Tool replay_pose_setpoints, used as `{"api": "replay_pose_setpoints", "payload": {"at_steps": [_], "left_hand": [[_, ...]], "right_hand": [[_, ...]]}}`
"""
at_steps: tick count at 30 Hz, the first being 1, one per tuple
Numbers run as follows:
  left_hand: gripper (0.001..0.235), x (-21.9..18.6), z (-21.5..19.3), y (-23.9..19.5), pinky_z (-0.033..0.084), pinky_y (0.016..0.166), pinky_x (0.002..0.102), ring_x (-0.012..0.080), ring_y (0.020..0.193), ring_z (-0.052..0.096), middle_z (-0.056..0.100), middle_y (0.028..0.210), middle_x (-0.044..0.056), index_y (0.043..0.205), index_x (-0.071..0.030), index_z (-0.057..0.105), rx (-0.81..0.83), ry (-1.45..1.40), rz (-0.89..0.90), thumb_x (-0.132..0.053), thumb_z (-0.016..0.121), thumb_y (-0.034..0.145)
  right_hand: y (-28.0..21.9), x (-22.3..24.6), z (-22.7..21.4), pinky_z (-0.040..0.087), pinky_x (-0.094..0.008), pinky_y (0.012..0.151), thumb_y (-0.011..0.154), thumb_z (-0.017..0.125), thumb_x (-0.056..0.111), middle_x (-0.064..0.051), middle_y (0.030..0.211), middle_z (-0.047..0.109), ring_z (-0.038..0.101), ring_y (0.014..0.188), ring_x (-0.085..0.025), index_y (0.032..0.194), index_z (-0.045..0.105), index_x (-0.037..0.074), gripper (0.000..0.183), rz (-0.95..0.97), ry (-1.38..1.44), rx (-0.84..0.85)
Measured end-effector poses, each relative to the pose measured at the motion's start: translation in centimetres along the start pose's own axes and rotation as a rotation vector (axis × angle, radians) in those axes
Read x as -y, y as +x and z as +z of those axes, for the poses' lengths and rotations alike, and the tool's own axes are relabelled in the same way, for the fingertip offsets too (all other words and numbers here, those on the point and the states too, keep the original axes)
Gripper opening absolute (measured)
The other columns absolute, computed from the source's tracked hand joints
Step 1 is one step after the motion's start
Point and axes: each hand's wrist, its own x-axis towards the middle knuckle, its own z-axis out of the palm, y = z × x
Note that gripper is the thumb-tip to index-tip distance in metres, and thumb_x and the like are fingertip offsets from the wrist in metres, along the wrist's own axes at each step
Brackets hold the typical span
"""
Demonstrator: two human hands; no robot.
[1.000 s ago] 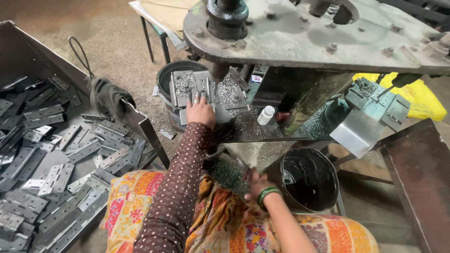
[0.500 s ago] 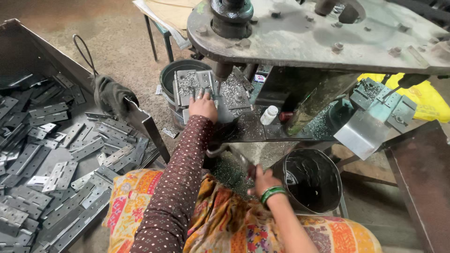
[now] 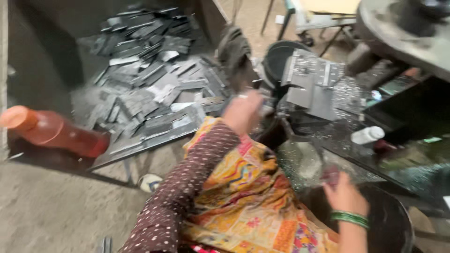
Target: The person assembles metal hinges. They take a metal hinge component from a bin, place it on a machine base, and use a small hand-held tool to align and secure a pin into the hinge under a machine press.
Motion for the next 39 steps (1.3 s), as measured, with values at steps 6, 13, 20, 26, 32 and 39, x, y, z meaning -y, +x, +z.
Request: {"api": "replay_pose_setpoints", "payload": {"at_steps": [6, 13, 20, 26, 32, 39], "left_hand": [[0.046, 15.6, -9.0, -9.1, 0.054, 0.089, 0.047, 0.0375, 0.104, 0.064, 0.059, 0.132, 0.018, 0.130, -0.006, 0.059, 0.006, 0.455, -0.516, -0.020, 0.071, 0.087], [0.047, 26.8, -6.3, -12.2, 0.046, 0.096, 0.050, 0.0312, 0.124, 0.058, 0.060, 0.128, 0.013, 0.121, -0.009, 0.062, 0.255, 0.737, -0.606, -0.032, 0.070, 0.081], [0.019, 30.8, -5.1, -13.5, 0.052, 0.094, 0.045, 0.0298, 0.105, 0.070, 0.074, 0.106, 0.015, 0.113, -0.007, 0.064, 0.302, 0.710, -0.515, -0.016, 0.050, 0.104], [0.038, 28.1, -7.1, -12.0, 0.052, 0.083, 0.055, 0.0462, 0.098, 0.066, 0.070, 0.105, 0.029, 0.128, -0.002, 0.058, 0.027, 0.313, -0.940, -0.015, 0.056, 0.092], [0.037, 13.8, -9.2, -6.2, 0.052, 0.077, 0.035, 0.0154, 0.094, 0.062, 0.067, 0.113, 0.006, 0.130, -0.006, 0.059, -0.455, -0.705, -0.743, -0.015, 0.067, 0.094], [0.025, -0.4, -4.2, 4.5, 0.048, 0.097, 0.028, 0.0164, 0.108, 0.063, 0.069, 0.117, 0.008, 0.124, -0.007, 0.064, -0.271, -0.660, -0.297, -0.008, 0.060, 0.100]], "right_hand": [[-1.7, 2.4, -4.0, 0.057, -0.053, 0.075, 0.082, 0.069, 0.058, -0.019, 0.105, 0.074, 0.072, 0.093, -0.041, 0.137, 0.057, 0.020, 0.068, 0.024, 0.010, -0.165], [-1.4, 2.1, -2.7, 0.058, -0.052, 0.075, 0.082, 0.070, 0.058, -0.018, 0.100, 0.075, 0.073, 0.092, -0.039, 0.135, 0.060, 0.020, 0.066, 0.075, -0.037, -0.205], [-1.8, 2.6, -3.0, 0.057, -0.052, 0.074, 0.082, 0.070, 0.057, -0.018, 0.102, 0.074, 0.072, 0.092, -0.039, 0.133, 0.061, 0.019, 0.064, 0.084, 0.001, -0.227], [-1.7, 3.0, -3.1, 0.057, -0.052, 0.073, 0.079, 0.072, 0.053, -0.016, 0.102, 0.073, 0.072, 0.091, -0.038, 0.128, 0.060, 0.019, 0.061, 0.065, 0.063, -0.217], [-1.8, 4.0, -3.9, 0.058, -0.050, 0.068, 0.082, 0.072, 0.053, -0.016, 0.096, 0.073, 0.072, 0.084, -0.037, 0.120, 0.057, 0.017, 0.055, 0.116, 0.100, -0.158], [-2.3, 4.7, -5.4, 0.058, -0.050, 0.068, 0.082, 0.073, 0.043, -0.016, 0.095, 0.071, 0.072, 0.082, -0.036, 0.118, 0.055, 0.016, 0.048, 0.082, 0.156, -0.122]]}}
